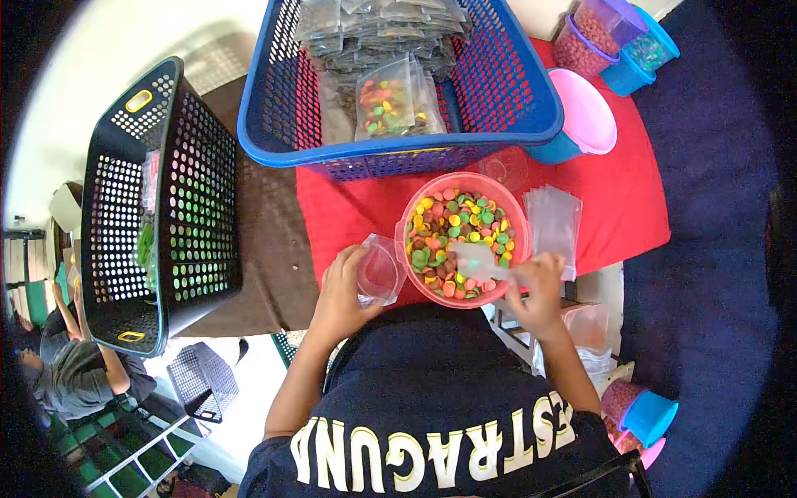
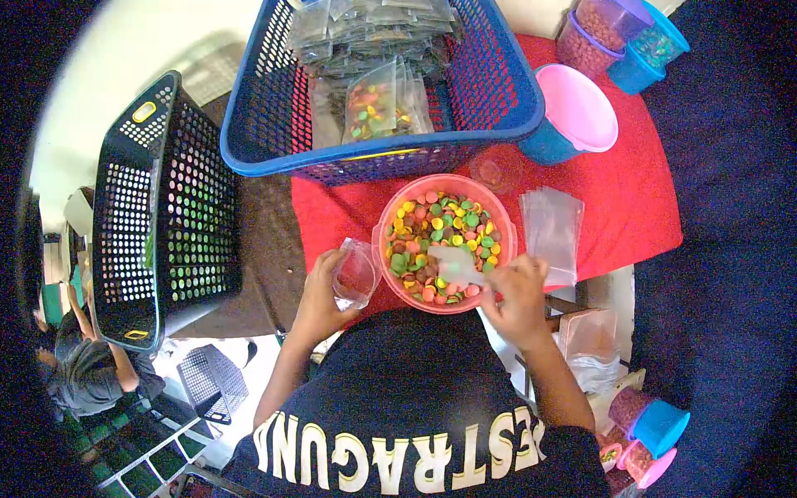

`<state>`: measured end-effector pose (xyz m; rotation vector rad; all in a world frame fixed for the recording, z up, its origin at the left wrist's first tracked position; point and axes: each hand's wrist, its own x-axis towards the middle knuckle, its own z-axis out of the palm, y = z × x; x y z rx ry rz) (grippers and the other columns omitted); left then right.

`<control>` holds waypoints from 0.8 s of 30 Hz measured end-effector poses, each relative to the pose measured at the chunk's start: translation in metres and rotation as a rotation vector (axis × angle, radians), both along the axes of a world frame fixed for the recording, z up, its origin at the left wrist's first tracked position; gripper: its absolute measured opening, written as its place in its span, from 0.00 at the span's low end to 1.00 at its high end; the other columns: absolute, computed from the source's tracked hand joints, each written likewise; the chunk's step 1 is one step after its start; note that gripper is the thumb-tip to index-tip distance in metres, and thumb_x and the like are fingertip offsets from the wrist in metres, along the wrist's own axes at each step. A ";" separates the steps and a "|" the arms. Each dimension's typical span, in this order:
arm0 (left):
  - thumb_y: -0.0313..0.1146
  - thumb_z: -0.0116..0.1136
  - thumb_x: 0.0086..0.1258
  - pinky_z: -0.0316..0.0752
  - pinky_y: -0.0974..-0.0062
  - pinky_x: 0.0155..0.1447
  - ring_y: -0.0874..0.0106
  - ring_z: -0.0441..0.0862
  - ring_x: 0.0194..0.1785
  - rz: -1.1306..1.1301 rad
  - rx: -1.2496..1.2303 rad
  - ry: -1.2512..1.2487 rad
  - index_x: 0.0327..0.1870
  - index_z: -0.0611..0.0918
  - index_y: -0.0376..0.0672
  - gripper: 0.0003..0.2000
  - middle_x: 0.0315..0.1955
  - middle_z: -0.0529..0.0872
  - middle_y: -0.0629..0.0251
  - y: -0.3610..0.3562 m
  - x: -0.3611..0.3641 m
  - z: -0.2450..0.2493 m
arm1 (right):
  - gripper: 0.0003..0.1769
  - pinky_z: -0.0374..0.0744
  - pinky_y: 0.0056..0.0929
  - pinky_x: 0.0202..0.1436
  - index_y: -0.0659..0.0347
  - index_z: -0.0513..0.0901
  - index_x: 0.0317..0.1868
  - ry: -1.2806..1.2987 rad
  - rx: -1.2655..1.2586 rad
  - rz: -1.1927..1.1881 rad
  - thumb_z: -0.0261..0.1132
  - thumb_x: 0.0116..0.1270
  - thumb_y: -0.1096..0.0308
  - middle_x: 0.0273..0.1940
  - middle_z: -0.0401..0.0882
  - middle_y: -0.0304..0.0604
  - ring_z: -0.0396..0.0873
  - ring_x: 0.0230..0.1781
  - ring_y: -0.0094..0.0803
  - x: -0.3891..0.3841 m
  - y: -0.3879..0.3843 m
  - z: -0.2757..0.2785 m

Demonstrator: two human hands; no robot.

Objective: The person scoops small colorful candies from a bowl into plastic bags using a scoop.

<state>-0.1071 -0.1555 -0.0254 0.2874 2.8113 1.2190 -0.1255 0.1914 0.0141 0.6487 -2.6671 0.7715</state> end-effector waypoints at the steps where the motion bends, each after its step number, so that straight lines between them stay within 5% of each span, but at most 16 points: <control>1: 0.35 0.80 0.50 0.66 0.51 0.74 0.48 0.71 0.71 0.000 0.010 0.003 0.73 0.67 0.43 0.46 0.69 0.73 0.49 0.001 0.000 0.001 | 0.14 0.64 0.45 0.53 0.55 0.83 0.41 -0.002 0.000 -0.001 0.71 0.53 0.73 0.34 0.78 0.38 0.74 0.41 0.40 -0.002 0.002 0.006; 11: 0.35 0.81 0.49 0.65 0.51 0.75 0.48 0.71 0.72 0.012 -0.007 0.007 0.74 0.66 0.43 0.47 0.69 0.72 0.49 0.003 0.001 0.001 | 0.10 0.64 0.44 0.54 0.56 0.82 0.45 -0.005 -0.017 -0.101 0.70 0.62 0.71 0.37 0.80 0.42 0.75 0.44 0.41 -0.001 -0.017 -0.015; 15: 0.35 0.80 0.49 0.65 0.51 0.75 0.48 0.71 0.72 -0.003 -0.002 -0.009 0.74 0.66 0.43 0.47 0.69 0.72 0.49 0.002 0.001 0.002 | 0.10 0.65 0.45 0.56 0.57 0.82 0.47 -0.212 -0.070 -0.140 0.67 0.67 0.69 0.42 0.80 0.45 0.76 0.47 0.43 0.008 -0.025 -0.024; 21: 0.33 0.80 0.49 0.66 0.52 0.75 0.48 0.71 0.72 0.017 -0.006 -0.020 0.74 0.66 0.43 0.47 0.69 0.72 0.49 0.002 0.003 0.003 | 0.09 0.70 0.40 0.60 0.60 0.80 0.50 -0.311 -0.337 -0.271 0.65 0.72 0.69 0.47 0.79 0.46 0.78 0.49 0.41 0.011 -0.010 -0.041; 24: 0.32 0.80 0.49 0.66 0.52 0.75 0.49 0.71 0.72 0.007 -0.004 -0.042 0.74 0.66 0.43 0.47 0.68 0.73 0.49 0.002 0.002 0.002 | 0.07 0.77 0.34 0.58 0.62 0.76 0.52 -0.610 -0.843 -0.288 0.60 0.77 0.72 0.45 0.77 0.42 0.79 0.49 0.31 0.007 -0.002 -0.038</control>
